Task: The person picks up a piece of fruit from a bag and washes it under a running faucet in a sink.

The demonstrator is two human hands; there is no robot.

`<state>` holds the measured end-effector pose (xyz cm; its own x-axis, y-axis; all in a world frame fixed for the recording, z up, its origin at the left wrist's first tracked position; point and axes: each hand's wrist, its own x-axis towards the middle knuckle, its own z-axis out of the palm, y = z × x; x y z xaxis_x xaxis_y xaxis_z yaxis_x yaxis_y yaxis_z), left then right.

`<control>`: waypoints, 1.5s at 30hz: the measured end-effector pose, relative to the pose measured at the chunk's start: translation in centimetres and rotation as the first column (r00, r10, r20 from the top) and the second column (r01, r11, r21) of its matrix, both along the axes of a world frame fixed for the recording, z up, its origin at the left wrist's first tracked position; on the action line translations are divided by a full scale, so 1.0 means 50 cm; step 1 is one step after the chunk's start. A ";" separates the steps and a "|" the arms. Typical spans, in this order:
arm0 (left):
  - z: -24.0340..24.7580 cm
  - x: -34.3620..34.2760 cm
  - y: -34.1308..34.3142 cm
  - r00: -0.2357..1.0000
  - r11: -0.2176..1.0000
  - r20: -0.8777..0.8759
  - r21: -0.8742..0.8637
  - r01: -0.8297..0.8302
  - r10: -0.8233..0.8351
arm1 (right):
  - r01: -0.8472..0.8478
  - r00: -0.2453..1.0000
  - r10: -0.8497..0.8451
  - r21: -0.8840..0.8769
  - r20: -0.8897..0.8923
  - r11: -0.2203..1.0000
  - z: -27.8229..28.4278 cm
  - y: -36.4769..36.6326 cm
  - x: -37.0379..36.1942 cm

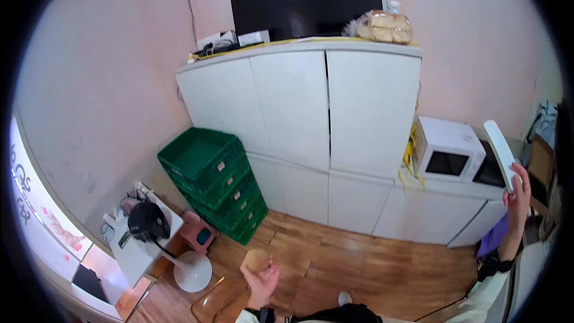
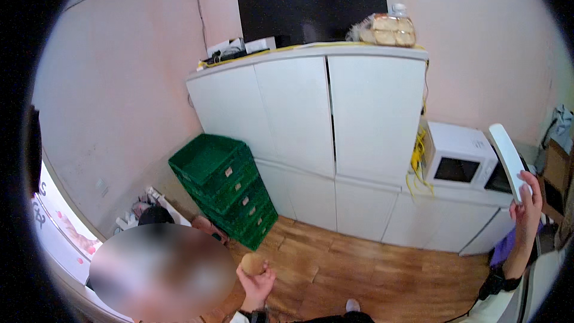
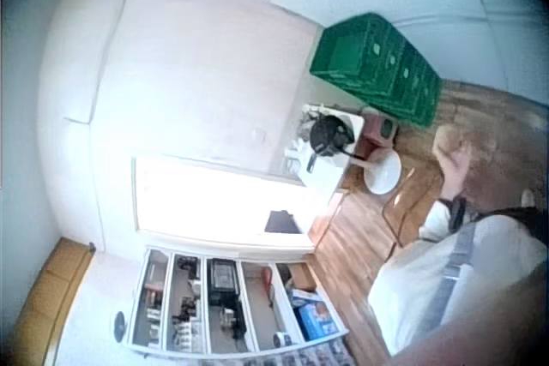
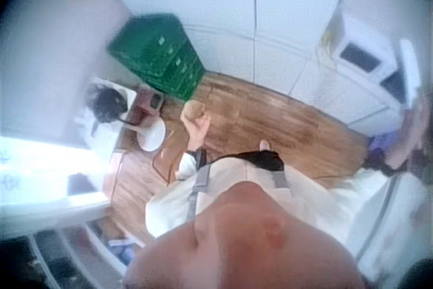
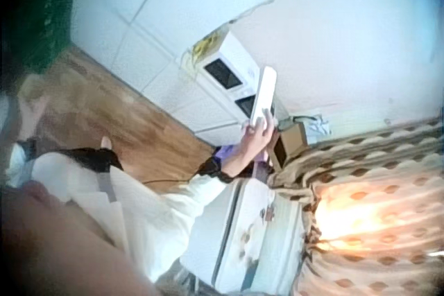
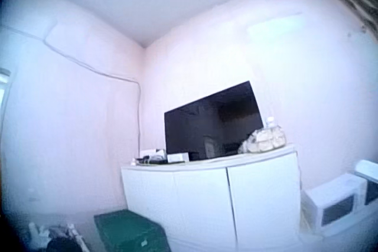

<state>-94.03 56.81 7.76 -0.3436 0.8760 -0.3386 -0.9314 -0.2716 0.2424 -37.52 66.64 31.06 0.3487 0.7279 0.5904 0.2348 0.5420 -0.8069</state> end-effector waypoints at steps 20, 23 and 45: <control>-0.120 -0.391 0.306 0.918 0.876 -0.003 0.302 -0.376 0.396 | -0.711 0.697 0.630 0.211 0.343 0.671 0.292 0.906 -0.955; -0.080 -0.405 0.366 0.869 0.869 0.014 -0.020 -0.495 0.495 | -0.656 0.746 0.616 0.126 0.254 0.744 0.318 0.993 -1.093; -0.128 -0.351 0.312 0.251 0.250 -0.007 0.089 -0.964 0.968 | 0.037 0.936 -0.160 0.363 0.315 0.931 0.318 1.155 -1.456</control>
